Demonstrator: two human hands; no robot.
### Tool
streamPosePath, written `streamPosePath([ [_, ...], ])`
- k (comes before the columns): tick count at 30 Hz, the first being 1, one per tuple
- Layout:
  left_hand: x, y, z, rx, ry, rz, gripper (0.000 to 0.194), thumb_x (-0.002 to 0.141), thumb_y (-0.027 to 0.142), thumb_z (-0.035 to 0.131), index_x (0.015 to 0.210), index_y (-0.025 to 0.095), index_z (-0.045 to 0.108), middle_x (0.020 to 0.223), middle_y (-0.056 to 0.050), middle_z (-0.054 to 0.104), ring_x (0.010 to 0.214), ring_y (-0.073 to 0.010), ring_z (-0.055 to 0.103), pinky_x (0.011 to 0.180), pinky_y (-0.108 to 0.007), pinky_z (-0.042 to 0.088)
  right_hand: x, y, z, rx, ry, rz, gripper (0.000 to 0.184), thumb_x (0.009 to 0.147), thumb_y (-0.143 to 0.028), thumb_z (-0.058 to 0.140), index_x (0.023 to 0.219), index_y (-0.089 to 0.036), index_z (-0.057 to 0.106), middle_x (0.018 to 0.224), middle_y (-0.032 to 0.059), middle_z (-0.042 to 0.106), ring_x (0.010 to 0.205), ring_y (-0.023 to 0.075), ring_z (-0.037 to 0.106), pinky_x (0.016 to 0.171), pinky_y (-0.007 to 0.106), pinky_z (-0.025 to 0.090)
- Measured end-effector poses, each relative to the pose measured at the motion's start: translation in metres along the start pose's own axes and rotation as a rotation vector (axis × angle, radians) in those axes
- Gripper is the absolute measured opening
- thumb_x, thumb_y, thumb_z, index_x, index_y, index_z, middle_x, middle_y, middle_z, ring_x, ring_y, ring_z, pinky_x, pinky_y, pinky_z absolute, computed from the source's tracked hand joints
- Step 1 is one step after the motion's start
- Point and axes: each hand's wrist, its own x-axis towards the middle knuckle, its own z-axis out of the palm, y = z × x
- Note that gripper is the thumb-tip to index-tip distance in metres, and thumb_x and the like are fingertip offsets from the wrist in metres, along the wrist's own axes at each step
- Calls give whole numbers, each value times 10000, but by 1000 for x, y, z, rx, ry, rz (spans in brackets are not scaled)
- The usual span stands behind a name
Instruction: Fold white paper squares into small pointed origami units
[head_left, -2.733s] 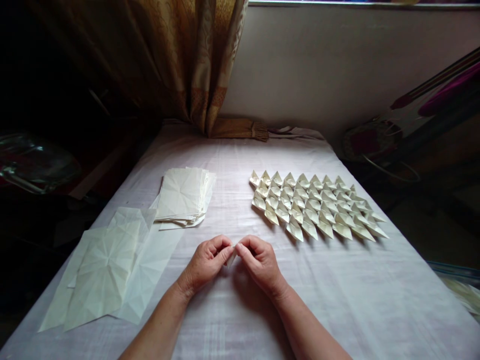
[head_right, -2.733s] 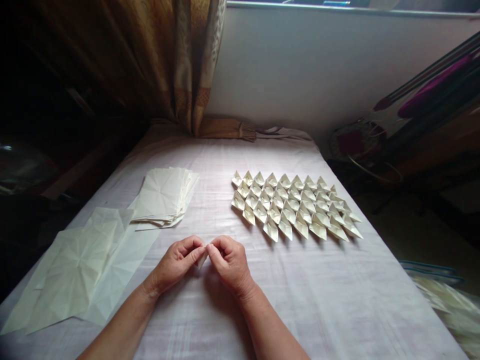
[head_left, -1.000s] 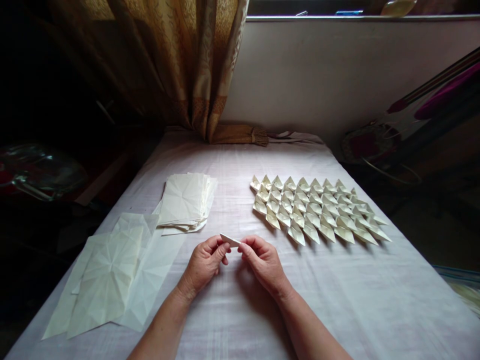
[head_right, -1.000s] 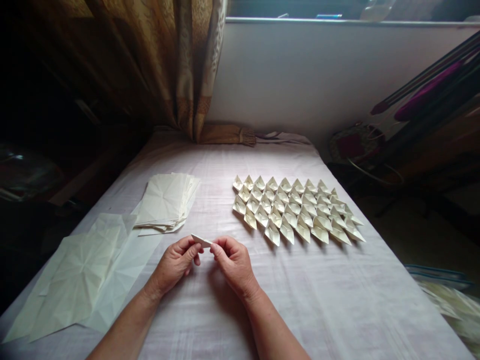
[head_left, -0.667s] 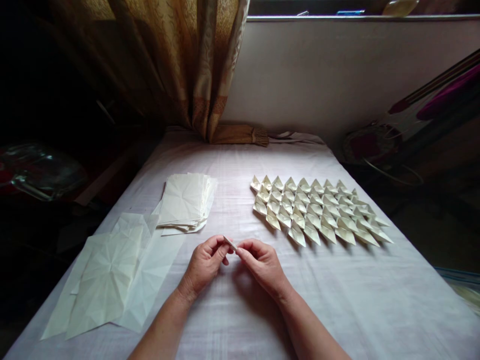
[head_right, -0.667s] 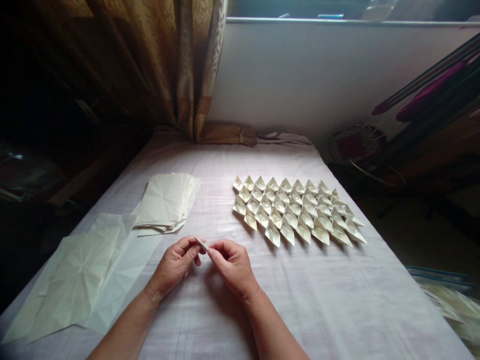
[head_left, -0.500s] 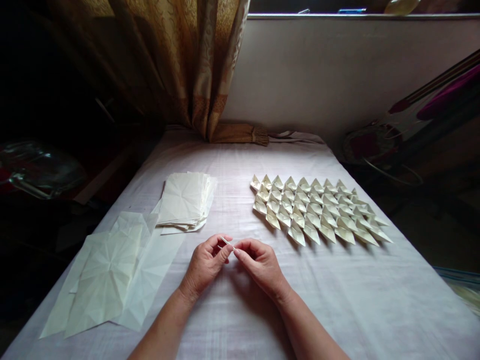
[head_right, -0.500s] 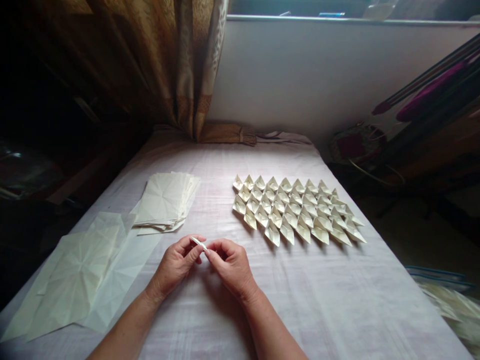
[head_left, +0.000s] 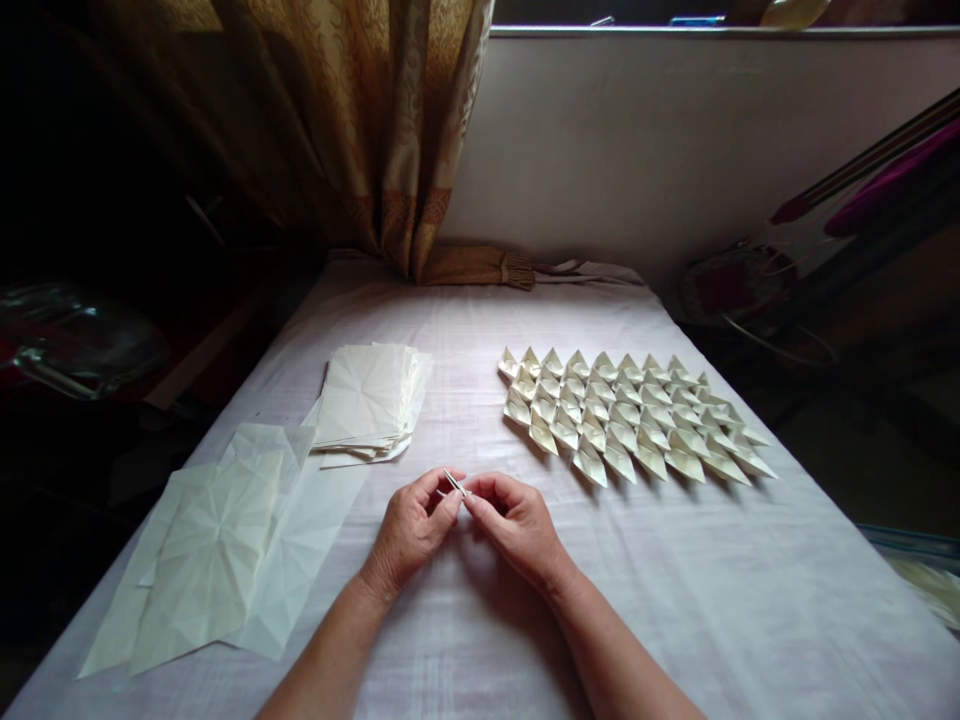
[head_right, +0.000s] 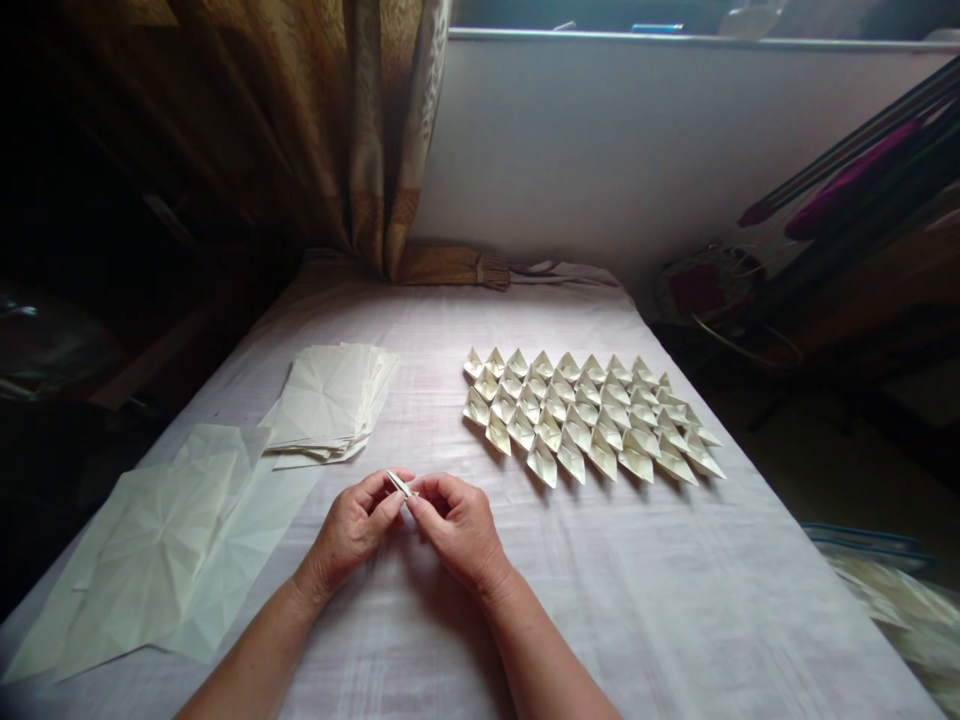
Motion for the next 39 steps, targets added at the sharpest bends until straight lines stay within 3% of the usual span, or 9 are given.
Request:
streamPosePath([
  [5,-1,1,0,80,4,56,341,845,333,481,1051,142,675,876,-58,738,764,-189,687,702,-262,541,-1,2,1,-88,14,-54,217,858,-336,563,880,-167,697,702,19,662,584,121,564,568,221,460],
  [13,-3,-3,7,326,58,224,473,862,225,367,1265,129,596,1185,-127,700,1058,-219,674,946,-334,516,-5,5,6,-330,95,-276,258,867,-199,474,1049,-170,655,643,-21,624,509,96,534,532,186,426],
  [17,-6,-2,9,354,75,162,448,854,219,393,1278,150,521,1015,-96,736,846,-199,715,803,-317,553,-6,8,6,-317,121,-272,269,858,-189,465,1043,-169,659,647,-20,632,516,97,548,551,185,444],
  [20,-9,-1,9,328,89,102,323,847,216,421,1154,205,521,897,-39,725,699,-169,694,690,-272,534,-5,13,5,-275,147,-218,253,840,-195,475,1006,-167,664,632,-23,626,502,97,538,536,188,443],
  [24,-8,0,10,273,113,125,228,855,208,412,1041,245,539,844,3,702,713,-148,678,692,-238,505,-3,16,5,-186,170,-158,218,826,-225,499,945,-176,675,610,-26,623,493,98,535,514,191,443],
  [30,-6,0,10,196,116,98,184,852,223,420,960,237,569,767,20,676,661,-139,645,651,-222,475,-1,13,3,-24,117,-100,185,825,-245,525,921,-199,677,725,12,716,610,139,656,597,226,524],
  [35,-6,2,7,141,109,71,147,819,240,473,926,221,571,793,13,672,605,-130,623,612,-225,470,-2,13,3,-33,117,-102,133,831,-253,537,861,-204,657,693,7,696,579,141,643,577,233,523],
  [39,-6,3,6,65,68,19,143,851,345,534,902,213,556,796,14,656,603,-126,638,589,-217,472,-2,11,3,-93,104,-152,143,852,-241,512,851,-201,649,745,18,702,652,145,653,629,237,523],
])
